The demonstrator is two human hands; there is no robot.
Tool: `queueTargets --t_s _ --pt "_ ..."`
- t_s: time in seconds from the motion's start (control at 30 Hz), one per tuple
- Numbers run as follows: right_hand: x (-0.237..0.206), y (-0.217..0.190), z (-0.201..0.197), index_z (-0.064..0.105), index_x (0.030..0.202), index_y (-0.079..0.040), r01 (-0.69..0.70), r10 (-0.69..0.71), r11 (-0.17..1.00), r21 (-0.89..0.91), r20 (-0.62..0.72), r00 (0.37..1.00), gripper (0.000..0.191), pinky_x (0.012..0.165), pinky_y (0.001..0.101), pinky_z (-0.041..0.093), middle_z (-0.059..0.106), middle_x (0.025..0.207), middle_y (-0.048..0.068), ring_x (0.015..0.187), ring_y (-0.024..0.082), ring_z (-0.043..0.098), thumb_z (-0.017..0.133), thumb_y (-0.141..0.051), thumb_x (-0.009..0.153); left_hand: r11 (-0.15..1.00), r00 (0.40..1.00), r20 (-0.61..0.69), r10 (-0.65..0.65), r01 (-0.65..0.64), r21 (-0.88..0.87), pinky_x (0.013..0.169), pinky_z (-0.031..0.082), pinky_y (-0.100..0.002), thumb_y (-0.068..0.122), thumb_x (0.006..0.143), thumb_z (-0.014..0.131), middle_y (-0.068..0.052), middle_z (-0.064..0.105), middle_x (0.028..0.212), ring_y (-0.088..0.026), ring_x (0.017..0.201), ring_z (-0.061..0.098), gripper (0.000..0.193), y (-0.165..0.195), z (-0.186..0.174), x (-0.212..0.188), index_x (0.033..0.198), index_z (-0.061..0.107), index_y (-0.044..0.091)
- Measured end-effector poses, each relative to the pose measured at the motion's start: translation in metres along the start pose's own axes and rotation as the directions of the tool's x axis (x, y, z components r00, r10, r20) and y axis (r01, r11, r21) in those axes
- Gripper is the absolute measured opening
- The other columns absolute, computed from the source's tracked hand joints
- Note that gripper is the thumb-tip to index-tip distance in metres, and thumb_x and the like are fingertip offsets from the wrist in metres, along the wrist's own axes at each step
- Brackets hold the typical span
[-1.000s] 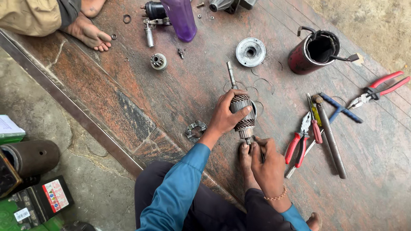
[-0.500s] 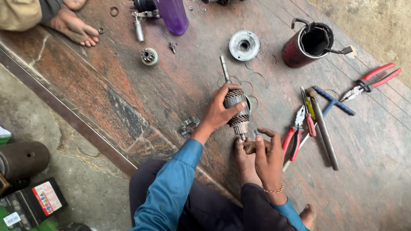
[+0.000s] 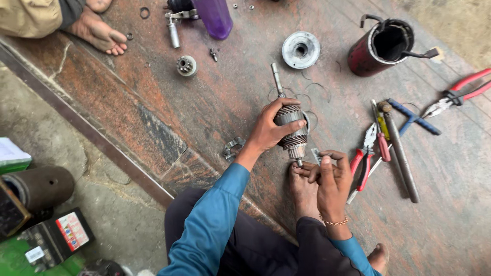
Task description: The person sits on the ground repairing a starter motor. They hold the armature and work on its shaft end by hand, then set the armature aside and fit and press a component into a circular metal end plate, using a small hand tool on the plate.
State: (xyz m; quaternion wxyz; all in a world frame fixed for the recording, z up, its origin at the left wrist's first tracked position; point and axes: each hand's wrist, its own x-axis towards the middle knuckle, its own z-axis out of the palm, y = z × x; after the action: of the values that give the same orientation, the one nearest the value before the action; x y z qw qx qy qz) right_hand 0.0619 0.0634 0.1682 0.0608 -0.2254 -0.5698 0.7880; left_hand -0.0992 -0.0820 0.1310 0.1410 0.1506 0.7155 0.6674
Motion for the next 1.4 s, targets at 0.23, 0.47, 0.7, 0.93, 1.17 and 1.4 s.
queueTargets --t_s 0.23,0.47,0.7,0.93,1.17,1.4 --pt "0.007 0.000 -0.001 0.048 0.121 0.000 0.074 -0.073 0.997 0.008 -0.059 0.996 0.017 0.082 0.0504 0.065 0.050 0.066 0.005 0.061 0.013 0.053 0.048 -0.015 0.114 0.995 0.997 0.070 -0.026 0.032 -0.094 0.112 0.049 -0.040 0.038 0.085 0.082 -0.011 0.064 0.136 -0.024 0.131 0.060 0.056 -0.010 -0.008 0.005 0.129 0.064 0.009" --pt "0.018 -0.009 -0.006 0.049 0.122 0.002 0.066 -0.075 0.990 -0.123 -0.071 0.995 0.019 0.076 0.0449 0.062 0.049 0.067 0.005 0.068 0.018 0.061 0.049 -0.014 0.111 0.977 0.994 0.106 0.023 0.000 -0.214 0.116 0.045 -0.040 0.036 0.088 0.080 -0.012 0.061 0.141 -0.024 0.134 0.057 0.055 -0.012 -0.005 0.019 0.131 0.059 0.008" --pt "0.022 -0.038 0.009 0.047 0.118 0.001 0.034 -0.027 0.942 -0.335 0.023 0.999 0.021 0.075 0.0325 0.062 0.072 0.072 0.010 0.074 0.017 0.076 0.053 -0.012 0.103 0.987 0.994 0.109 0.024 -0.006 -0.163 0.106 0.050 -0.038 0.040 0.086 0.076 -0.008 0.061 0.124 -0.020 0.119 0.061 0.056 0.016 -0.010 0.027 0.128 0.056 0.009" --pt "-0.004 -0.042 0.010 0.054 0.104 0.000 0.027 -0.008 0.769 -0.639 0.032 0.999 0.017 0.052 0.0287 0.055 0.078 0.075 0.009 0.060 0.013 0.074 0.062 -0.013 0.098 0.999 1.000 0.002 -0.019 0.019 0.048 0.098 0.054 -0.038 0.050 0.079 0.083 -0.010 0.066 0.112 -0.022 0.109 0.066 0.061 0.017 -0.001 0.007 0.119 0.061 0.009" --pt "-0.003 -0.035 0.012 0.063 0.096 -0.002 0.149 -0.154 0.514 -0.845 0.081 0.985 0.016 0.052 0.0323 0.049 0.073 0.071 0.013 0.054 0.018 0.068 0.073 -0.013 0.093 1.000 1.000 0.011 -0.024 0.024 0.006 0.097 0.055 -0.039 0.055 0.080 0.082 -0.010 0.067 0.113 -0.023 0.110 0.067 0.065 0.003 0.001 0.010 0.120 0.061 0.008" --pt "-0.003 -0.025 0.025 0.059 0.101 -0.001 0.257 -0.281 0.518 -0.816 0.121 0.952 0.016 0.056 0.0310 0.051 0.073 0.078 0.014 0.064 0.020 0.073 0.071 -0.010 0.095 0.998 1.000 0.015 -0.017 0.016 0.058 0.102 0.051 -0.041 0.057 0.079 0.081 -0.012 0.067 0.118 -0.025 0.118 0.064 0.068 -0.006 -0.015 0.010 0.122 0.063 0.008"
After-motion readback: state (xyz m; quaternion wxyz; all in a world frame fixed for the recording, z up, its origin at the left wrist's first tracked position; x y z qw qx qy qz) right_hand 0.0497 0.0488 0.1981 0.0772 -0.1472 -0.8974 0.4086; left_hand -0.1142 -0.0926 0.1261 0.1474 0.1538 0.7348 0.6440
